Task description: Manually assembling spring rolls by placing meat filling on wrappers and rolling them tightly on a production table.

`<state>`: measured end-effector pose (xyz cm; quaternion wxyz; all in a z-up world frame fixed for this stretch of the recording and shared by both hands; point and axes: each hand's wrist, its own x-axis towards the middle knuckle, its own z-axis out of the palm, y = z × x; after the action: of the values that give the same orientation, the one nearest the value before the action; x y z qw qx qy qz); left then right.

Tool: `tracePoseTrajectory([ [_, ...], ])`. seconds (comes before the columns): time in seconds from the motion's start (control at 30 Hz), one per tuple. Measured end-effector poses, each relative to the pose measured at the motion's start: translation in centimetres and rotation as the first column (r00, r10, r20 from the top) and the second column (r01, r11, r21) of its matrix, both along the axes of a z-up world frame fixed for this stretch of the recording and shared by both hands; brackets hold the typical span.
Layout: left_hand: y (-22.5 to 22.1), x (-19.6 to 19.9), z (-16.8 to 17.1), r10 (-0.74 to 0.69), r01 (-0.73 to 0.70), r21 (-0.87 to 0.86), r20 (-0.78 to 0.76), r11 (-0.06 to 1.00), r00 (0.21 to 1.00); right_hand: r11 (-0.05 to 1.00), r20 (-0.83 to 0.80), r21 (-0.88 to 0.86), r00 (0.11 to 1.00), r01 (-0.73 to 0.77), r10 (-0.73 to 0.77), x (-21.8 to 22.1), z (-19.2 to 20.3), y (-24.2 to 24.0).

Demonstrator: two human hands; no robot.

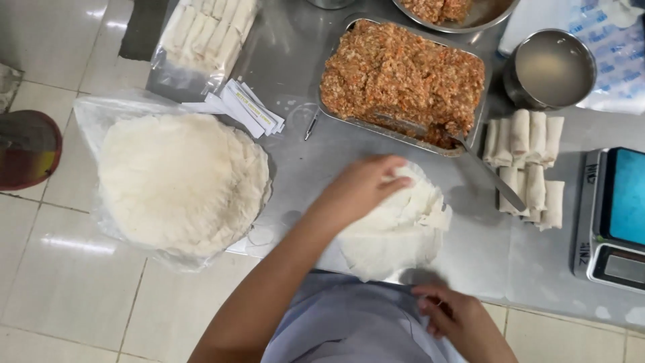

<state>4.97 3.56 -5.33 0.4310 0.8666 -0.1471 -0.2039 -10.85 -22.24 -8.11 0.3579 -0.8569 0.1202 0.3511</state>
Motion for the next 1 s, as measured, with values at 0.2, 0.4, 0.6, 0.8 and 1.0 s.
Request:
tracePoseTrajectory([
  [0.2,8.0,-8.0,-0.1,0.22,-0.17,0.284,-0.155,0.944,0.963,0.829,0.637,0.032,0.65,-0.559,0.414,6.4,1.4,9.1],
  [0.4,6.3,-11.5,-1.3,0.289,-0.238,0.209,-0.263,0.948,0.92,0.75,0.724,-0.082,0.478,-0.656,0.497,11.3,-2.3,12.0],
  [0.6,4.7,-12.0,-7.8,0.422,-0.438,-0.038,-0.211,0.898,0.882,0.935,0.66,0.269,0.752,-0.232,-0.003,11.9,-4.3,8.1],
  [0.8,4.3,-12.0,-4.2,0.367,-0.374,-0.02,-0.149,0.927,0.918,0.761,0.365,0.64,0.831,0.104,-0.42,10.5,-6.1,5.5],
  [1.0,3.4,-6.8,2.6,0.481,-0.458,-0.25,0.033,0.853,0.876,0.303,0.082,0.945,0.805,0.125,-0.588,9.2,-3.3,6.7],
])
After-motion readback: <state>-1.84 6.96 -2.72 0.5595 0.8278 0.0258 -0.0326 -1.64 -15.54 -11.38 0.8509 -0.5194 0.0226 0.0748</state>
